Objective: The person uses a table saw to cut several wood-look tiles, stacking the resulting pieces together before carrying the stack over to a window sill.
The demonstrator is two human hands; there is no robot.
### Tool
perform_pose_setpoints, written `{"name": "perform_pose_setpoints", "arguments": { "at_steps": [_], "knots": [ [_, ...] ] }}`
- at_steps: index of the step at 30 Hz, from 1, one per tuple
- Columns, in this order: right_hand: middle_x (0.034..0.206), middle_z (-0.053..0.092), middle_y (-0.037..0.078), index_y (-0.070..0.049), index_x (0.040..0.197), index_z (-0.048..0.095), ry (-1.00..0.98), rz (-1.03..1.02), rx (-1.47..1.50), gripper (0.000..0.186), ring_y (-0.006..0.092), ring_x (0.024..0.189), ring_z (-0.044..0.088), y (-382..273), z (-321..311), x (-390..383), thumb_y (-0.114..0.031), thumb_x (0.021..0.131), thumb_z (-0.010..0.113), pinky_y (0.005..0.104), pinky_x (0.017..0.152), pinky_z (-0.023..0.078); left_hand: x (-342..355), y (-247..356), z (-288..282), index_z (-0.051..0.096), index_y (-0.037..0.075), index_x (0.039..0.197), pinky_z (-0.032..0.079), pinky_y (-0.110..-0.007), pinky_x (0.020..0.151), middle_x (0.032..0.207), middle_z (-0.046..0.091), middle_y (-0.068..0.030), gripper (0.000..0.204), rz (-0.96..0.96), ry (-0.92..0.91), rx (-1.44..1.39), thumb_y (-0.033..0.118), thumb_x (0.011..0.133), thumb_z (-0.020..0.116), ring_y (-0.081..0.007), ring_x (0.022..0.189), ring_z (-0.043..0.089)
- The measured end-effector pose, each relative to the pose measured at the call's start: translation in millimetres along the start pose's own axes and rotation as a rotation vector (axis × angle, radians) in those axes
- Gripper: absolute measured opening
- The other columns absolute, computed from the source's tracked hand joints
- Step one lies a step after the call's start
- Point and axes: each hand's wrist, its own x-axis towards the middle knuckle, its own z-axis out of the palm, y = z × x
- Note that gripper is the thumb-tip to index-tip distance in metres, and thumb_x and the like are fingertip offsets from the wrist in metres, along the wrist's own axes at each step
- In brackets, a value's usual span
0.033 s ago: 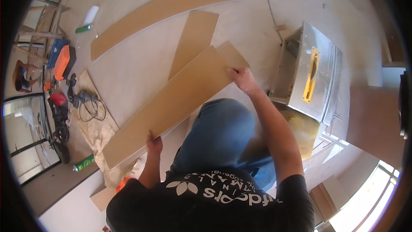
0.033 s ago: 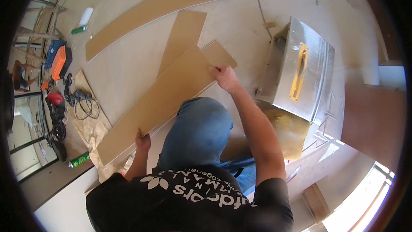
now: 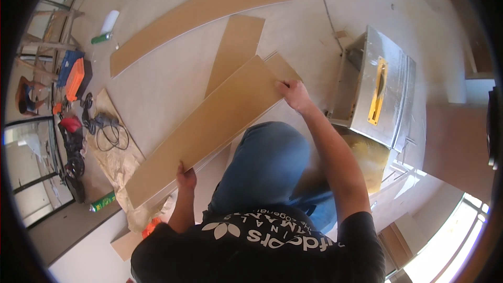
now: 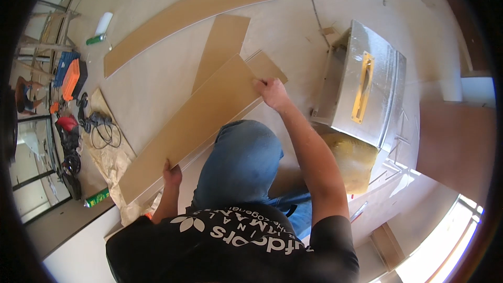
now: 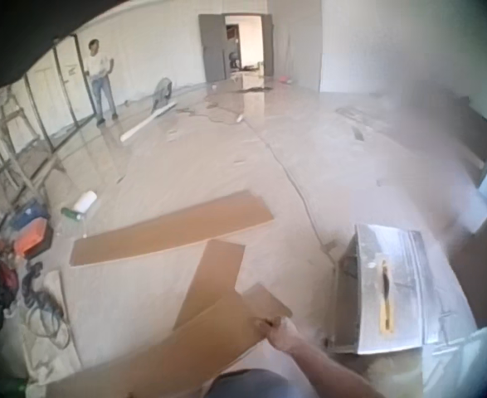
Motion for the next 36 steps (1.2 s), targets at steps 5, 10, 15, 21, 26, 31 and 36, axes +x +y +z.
{"name": "perform_pose_setpoints", "arguments": {
  "at_steps": [5,10,15,21,26,31,36],
  "knots": [
    [0.104,0.069,0.024,-0.004,0.107,0.07,0.339,-0.038,-0.304,0.031,0.0434,0.095,0.062,6,-58,11,-0.028,0.094,0.057,0.0477,0.086,0.052,-19,-1,115,0.065,0.0,0.115,0.061,-0.034,0.092,0.116,0.071,-0.0135,0.019,-0.094,0.071,-0.012,0.004,0.097,0.062,-0.0232,0.104,0.07],
    [0.133,0.059,0.015,-0.011,0.122,0.065,0.623,-0.494,-0.914,0.039,0.033,0.128,0.053,-23,-98,-16,-0.023,0.085,0.064,0.0472,0.108,0.042,-24,9,223,0.062,-0.001,0.119,0.062,-0.033,0.088,0.116,0.07,-0.0113,0.021,0.011,-0.215,0.109,0.004,0.098,0.062,-0.0219,0.105,0.069],
    [0.137,0.057,0.012,-0.007,0.127,0.06,0.473,-0.845,-0.832,0.046,0.0291,0.13,0.051,-59,-109,-57,-0.02,0.083,0.064,0.0421,0.113,0.039,22,27,335,0.059,0.0,0.123,0.06,-0.032,0.091,0.118,0.069,-0.0116,0.027,0.041,-0.492,0.201,0.003,0.097,0.064,-0.0216,0.108,0.067],
    [0.134,0.058,0.012,-0.003,0.126,0.059,0.773,-0.567,-1.032,0.039,0.0277,0.128,0.053,-35,-162,-33,-0.016,0.089,0.056,0.039,0.11,0.041,74,-38,473,0.061,0.0,0.12,0.06,-0.031,0.09,0.116,0.069,-0.0105,0.026,-0.084,-0.558,0.327,0.002,0.095,0.067,-0.0209,0.108,0.066],
    [0.124,0.061,0.012,-0.002,0.118,0.061,0.949,-0.42,-1.036,0.033,0.0278,0.125,0.054,-9,-199,6,-0.016,0.088,0.057,0.0385,0.108,0.042,136,-106,550,0.06,0.0,0.118,0.058,-0.03,0.092,0.116,0.067,-0.01,0.025,-0.211,-0.546,0.37,0.003,0.095,0.068,-0.0205,0.107,0.065],
    [0.125,0.061,0.012,-0.005,0.117,0.062,0.849,-0.292,-0.937,0.033,0.0286,0.126,0.054,43,-220,23,-0.016,0.087,0.058,0.0388,0.107,0.042,167,-174,578,0.062,0.002,0.116,0.058,-0.028,0.086,0.111,0.068,-0.0063,0.025,-0.247,-0.542,0.469,0.007,0.093,0.071,-0.0167,0.102,0.065],
    [0.131,0.06,0.012,-0.007,0.117,0.063,1.072,-0.253,-0.883,0.031,0.0289,0.129,0.052,58,-222,26,-0.014,0.087,0.057,0.0408,0.11,0.041,188,-199,581,0.062,0.003,0.116,0.057,-0.028,0.087,0.111,0.069,-0.0061,0.025,-0.294,-0.577,0.494,0.008,0.093,0.071,-0.0157,0.104,0.065]
  ]
}}
